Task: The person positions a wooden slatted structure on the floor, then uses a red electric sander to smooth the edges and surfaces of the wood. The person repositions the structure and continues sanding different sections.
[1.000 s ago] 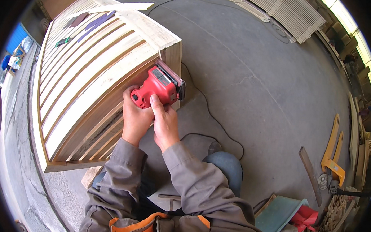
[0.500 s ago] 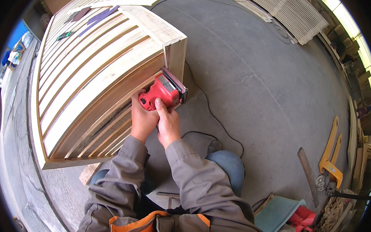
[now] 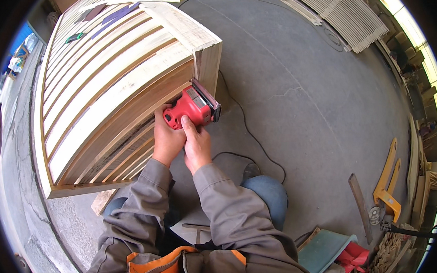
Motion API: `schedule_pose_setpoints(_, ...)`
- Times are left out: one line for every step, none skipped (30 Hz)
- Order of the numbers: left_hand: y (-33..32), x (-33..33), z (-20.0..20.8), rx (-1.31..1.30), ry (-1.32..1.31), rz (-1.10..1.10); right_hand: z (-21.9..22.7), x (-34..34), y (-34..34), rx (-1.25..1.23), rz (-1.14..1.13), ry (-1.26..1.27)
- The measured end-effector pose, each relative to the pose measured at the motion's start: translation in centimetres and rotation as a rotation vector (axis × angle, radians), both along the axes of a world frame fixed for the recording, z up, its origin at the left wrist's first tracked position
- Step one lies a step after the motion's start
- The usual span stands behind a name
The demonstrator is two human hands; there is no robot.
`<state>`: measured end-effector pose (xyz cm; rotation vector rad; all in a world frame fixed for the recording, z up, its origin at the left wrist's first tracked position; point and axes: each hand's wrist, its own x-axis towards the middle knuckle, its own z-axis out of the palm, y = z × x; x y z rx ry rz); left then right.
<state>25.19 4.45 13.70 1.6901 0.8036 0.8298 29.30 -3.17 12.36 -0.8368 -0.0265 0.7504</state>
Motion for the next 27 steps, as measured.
schedule_pose_setpoints(0.0, 0.0, -0.2, 0.007, -0.004, 0.002, 0.0, 0.0, 0.0, -0.001, 0.004, 0.004)
schedule_pose_setpoints(0.0, 0.0, -0.1, 0.003, -0.006, 0.003, -0.2, 0.1, 0.0, 0.005, 0.008, 0.012)
schedule_pose_setpoints(-0.1, 0.0, 0.0, -0.001, -0.009, 0.003, -0.4, 0.2, 0.0, 0.012, 0.013, 0.020)
schedule_pose_setpoints(-0.2, 0.1, 0.1, -0.005, -0.011, 0.003, -0.5, 0.2, 0.0, 0.018, 0.017, 0.028)
schedule_pose_setpoints(-0.3, 0.0, 0.2, 0.011, -0.002, 0.009, -0.5, 0.2, -0.1, 0.027, 0.022, 0.037)
schedule_pose_setpoints(-0.3, 0.0, 0.2, 0.028, 0.008, 0.014, -0.4, 0.2, -0.1, 0.036, 0.026, 0.046)
schedule_pose_setpoints(-0.3, 0.0, 0.2, 0.045, 0.017, 0.020, -0.4, 0.2, -0.1, 0.045, 0.031, 0.055)
schedule_pose_setpoints(-0.4, 0.0, 0.3, 0.036, -0.005, 0.017, -0.1, 0.1, -0.2, 0.055, 0.032, 0.052)
schedule_pose_setpoints(-0.3, 0.1, 0.5, 0.027, -0.028, 0.014, 0.2, 0.1, -0.2, 0.064, 0.034, 0.050)
schedule_pose_setpoints(-0.3, 0.1, 0.6, 0.018, -0.050, 0.011, 0.5, 0.1, -0.1, 0.073, 0.035, 0.047)
schedule_pose_setpoints(-0.4, 0.1, 1.3, -0.001, -0.045, 0.009, 0.5, 0.2, -0.1, 0.064, 0.032, 0.019)
schedule_pose_setpoints(-0.5, 0.1, 1.9, -0.021, -0.040, 0.007, 0.5, 0.2, -0.1, 0.054, 0.028, -0.008)
schedule_pose_setpoints(-0.6, 0.1, 2.6, -0.041, -0.036, 0.005, 0.6, 0.3, -0.1, 0.044, 0.024, -0.036)
schedule_pose_setpoints(-0.6, 0.0, 3.0, -0.048, -0.033, -0.001, 1.0, 0.3, 0.0, 0.041, 0.025, -0.045)
schedule_pose_setpoints(-0.5, -0.1, 3.4, -0.054, -0.031, -0.008, 1.3, 0.2, -0.1, 0.038, 0.026, -0.055)
schedule_pose_setpoints(-0.5, 0.0, 3.5, -0.061, -0.029, -0.015, 1.7, 0.2, -0.1, 0.035, 0.027, -0.064)
schedule_pose_setpoints(-0.4, 0.0, 3.4, -0.023, -0.028, -0.001, 2.2, 0.2, 0.0, 0.039, 0.028, -0.073)
schedule_pose_setpoints(-0.4, 0.1, 3.3, 0.015, -0.028, 0.013, 2.5, 0.2, 0.0, 0.043, 0.028, -0.082)
schedule_pose_setpoints(-0.3, 0.1, 3.2, 0.053, -0.027, 0.027, 2.9, 0.1, 0.1, 0.047, 0.029, -0.091)
schedule_pose_setpoints(-0.4, 0.2, 3.6, 0.047, -0.034, 0.033, 3.4, 0.1, 0.0, 0.043, 0.028, -0.102)
schedule_pose_setpoints(-0.6, 0.1, 3.9, 0.040, -0.041, 0.038, 3.9, 0.1, 0.0, 0.039, 0.026, -0.113)
schedule_pose_setpoints(-0.7, 0.1, 4.3, 0.034, -0.047, 0.044, 4.3, 0.1, 0.0, 0.035, 0.025, -0.123)
schedule_pose_setpoints(-0.8, 0.1, 4.7, 0.041, -0.060, 0.045, 4.6, 0.2, -0.1, 0.030, 0.025, -0.127)
schedule_pose_setpoints(-0.9, 0.1, 5.0, 0.047, -0.072, 0.047, 4.9, 0.2, -0.2, 0.025, 0.024, -0.130)
schedule_pose_setpoints(-1.0, 0.2, 5.2, 0.054, -0.084, 0.049, 5.2, 0.2, -0.3, 0.020, 0.024, -0.133)
schedule_pose_setpoints(-1.0, 0.1, 5.5, 0.080, -0.086, 0.052, 5.5, 0.2, -0.3, 0.031, 0.022, -0.114)
schedule_pose_setpoints(-1.1, 0.1, 5.7, 0.105, -0.088, 0.054, 5.8, 0.3, -0.3, 0.041, 0.020, -0.095)
